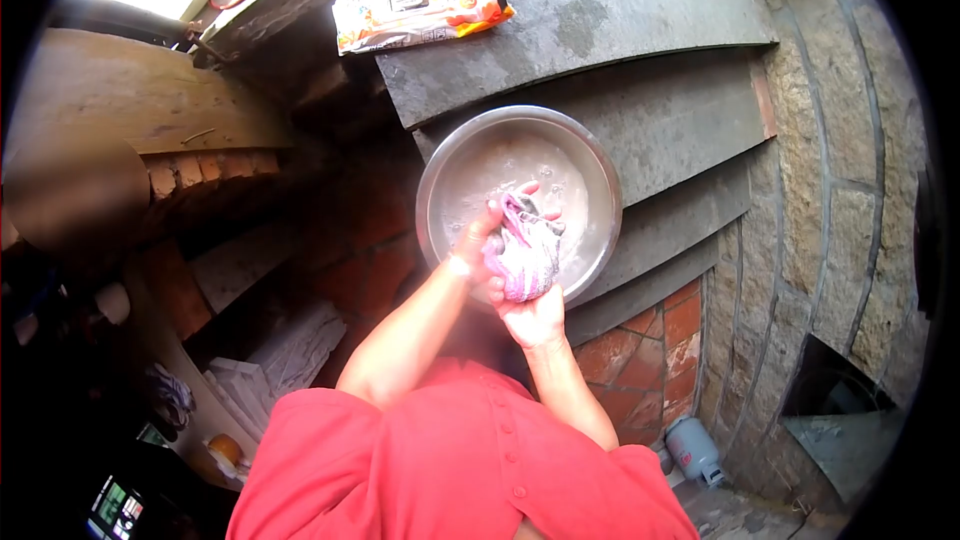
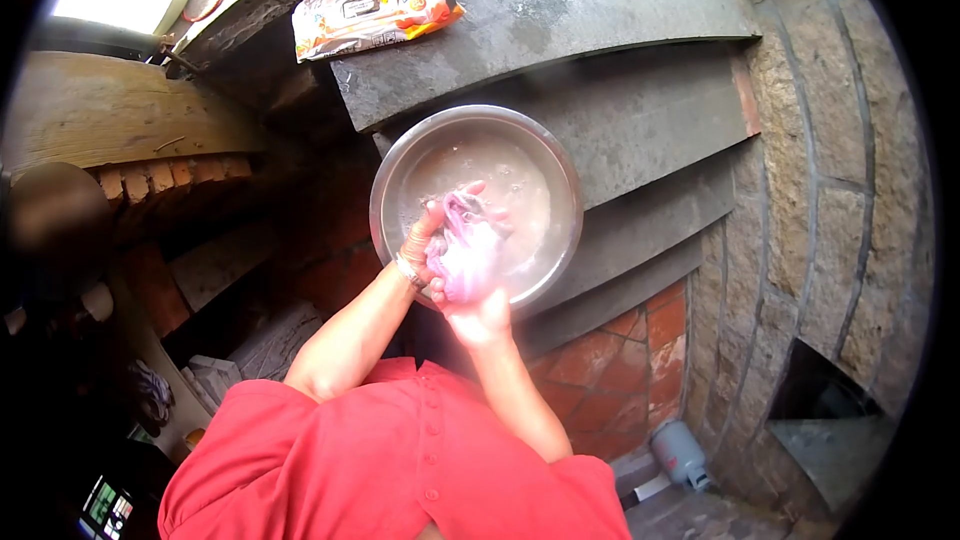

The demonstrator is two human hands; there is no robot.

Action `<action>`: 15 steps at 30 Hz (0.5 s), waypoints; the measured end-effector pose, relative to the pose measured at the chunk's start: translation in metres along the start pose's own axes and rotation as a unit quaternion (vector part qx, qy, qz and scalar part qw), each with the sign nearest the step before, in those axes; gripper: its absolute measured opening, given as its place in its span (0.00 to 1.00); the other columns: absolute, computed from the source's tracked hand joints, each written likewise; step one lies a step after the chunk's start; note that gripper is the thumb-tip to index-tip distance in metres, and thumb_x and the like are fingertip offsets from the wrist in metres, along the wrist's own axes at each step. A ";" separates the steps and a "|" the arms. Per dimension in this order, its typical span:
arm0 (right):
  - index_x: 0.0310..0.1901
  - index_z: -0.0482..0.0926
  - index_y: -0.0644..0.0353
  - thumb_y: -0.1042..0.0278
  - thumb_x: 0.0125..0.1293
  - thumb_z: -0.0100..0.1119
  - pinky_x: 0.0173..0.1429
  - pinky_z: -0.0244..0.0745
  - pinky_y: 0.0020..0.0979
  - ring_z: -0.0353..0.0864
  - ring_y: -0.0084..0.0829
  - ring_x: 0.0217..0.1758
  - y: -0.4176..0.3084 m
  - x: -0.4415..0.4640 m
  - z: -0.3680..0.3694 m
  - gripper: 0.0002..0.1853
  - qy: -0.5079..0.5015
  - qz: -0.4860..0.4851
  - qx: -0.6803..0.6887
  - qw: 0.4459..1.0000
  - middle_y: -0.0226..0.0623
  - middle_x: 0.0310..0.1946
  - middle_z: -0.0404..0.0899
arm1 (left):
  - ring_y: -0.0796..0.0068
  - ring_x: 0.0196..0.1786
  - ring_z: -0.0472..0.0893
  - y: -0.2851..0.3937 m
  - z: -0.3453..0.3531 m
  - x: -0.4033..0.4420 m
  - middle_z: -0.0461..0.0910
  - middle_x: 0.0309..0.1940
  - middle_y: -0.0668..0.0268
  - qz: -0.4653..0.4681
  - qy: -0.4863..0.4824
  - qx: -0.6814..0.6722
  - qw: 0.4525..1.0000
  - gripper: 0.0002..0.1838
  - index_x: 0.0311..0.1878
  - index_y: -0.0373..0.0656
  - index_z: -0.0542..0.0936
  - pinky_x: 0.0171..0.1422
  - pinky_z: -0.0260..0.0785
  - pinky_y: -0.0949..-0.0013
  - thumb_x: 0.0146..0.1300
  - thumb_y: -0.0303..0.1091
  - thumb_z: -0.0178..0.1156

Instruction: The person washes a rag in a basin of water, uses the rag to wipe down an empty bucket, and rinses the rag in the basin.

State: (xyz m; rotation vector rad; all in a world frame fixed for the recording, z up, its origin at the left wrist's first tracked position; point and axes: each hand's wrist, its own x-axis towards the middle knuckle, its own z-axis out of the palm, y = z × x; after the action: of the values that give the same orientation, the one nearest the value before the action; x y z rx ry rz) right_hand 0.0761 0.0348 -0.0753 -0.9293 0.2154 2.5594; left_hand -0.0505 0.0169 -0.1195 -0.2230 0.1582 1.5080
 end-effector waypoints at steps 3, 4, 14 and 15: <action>0.57 0.71 0.48 0.46 0.73 0.38 0.33 0.76 0.37 0.78 0.40 0.39 -0.002 -0.001 0.009 0.21 -0.011 -0.009 -0.012 1.000 0.38 0.48 0.77 | 0.61 0.57 0.76 0.021 0.003 0.004 0.77 0.54 0.52 -0.062 -0.028 0.156 0.985 0.34 0.63 0.39 0.70 0.65 0.67 0.58 0.54 0.40 0.69; 0.57 0.71 0.49 0.46 0.73 0.38 0.33 0.77 0.37 0.78 0.41 0.38 -0.003 -0.002 0.008 0.22 -0.009 -0.006 -0.017 1.000 0.38 0.48 0.77 | 0.62 0.56 0.77 0.027 0.001 0.006 0.79 0.52 0.52 -0.087 -0.020 0.235 0.968 0.31 0.61 0.37 0.73 0.64 0.68 0.61 0.54 0.36 0.69; 0.65 0.63 0.54 0.31 0.59 0.57 0.42 0.81 0.51 0.79 0.51 0.47 -0.019 -0.009 0.030 0.41 -0.129 0.000 -0.100 0.987 0.46 0.53 0.73 | 0.81 0.34 0.71 0.043 0.058 0.019 0.73 0.29 0.73 -0.027 0.046 0.467 0.883 0.11 0.30 0.44 0.74 0.40 0.65 0.73 0.46 0.27 0.68; 0.67 0.59 0.55 0.34 0.50 0.67 0.46 0.81 0.50 0.79 0.50 0.50 -0.024 -0.007 0.025 0.49 -0.123 0.029 -0.129 0.984 0.45 0.56 0.72 | 0.81 0.34 0.71 0.043 0.058 0.019 0.73 0.29 0.73 -0.019 0.049 0.473 0.879 0.11 0.31 0.43 0.74 0.40 0.66 0.73 0.47 0.27 0.68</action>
State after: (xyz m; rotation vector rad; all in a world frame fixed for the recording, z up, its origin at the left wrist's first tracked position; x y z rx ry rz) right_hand 0.0767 0.0608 -0.0515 -0.6902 -0.1663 2.7696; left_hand -0.0941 0.0516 -0.0700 0.4866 0.9374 1.2248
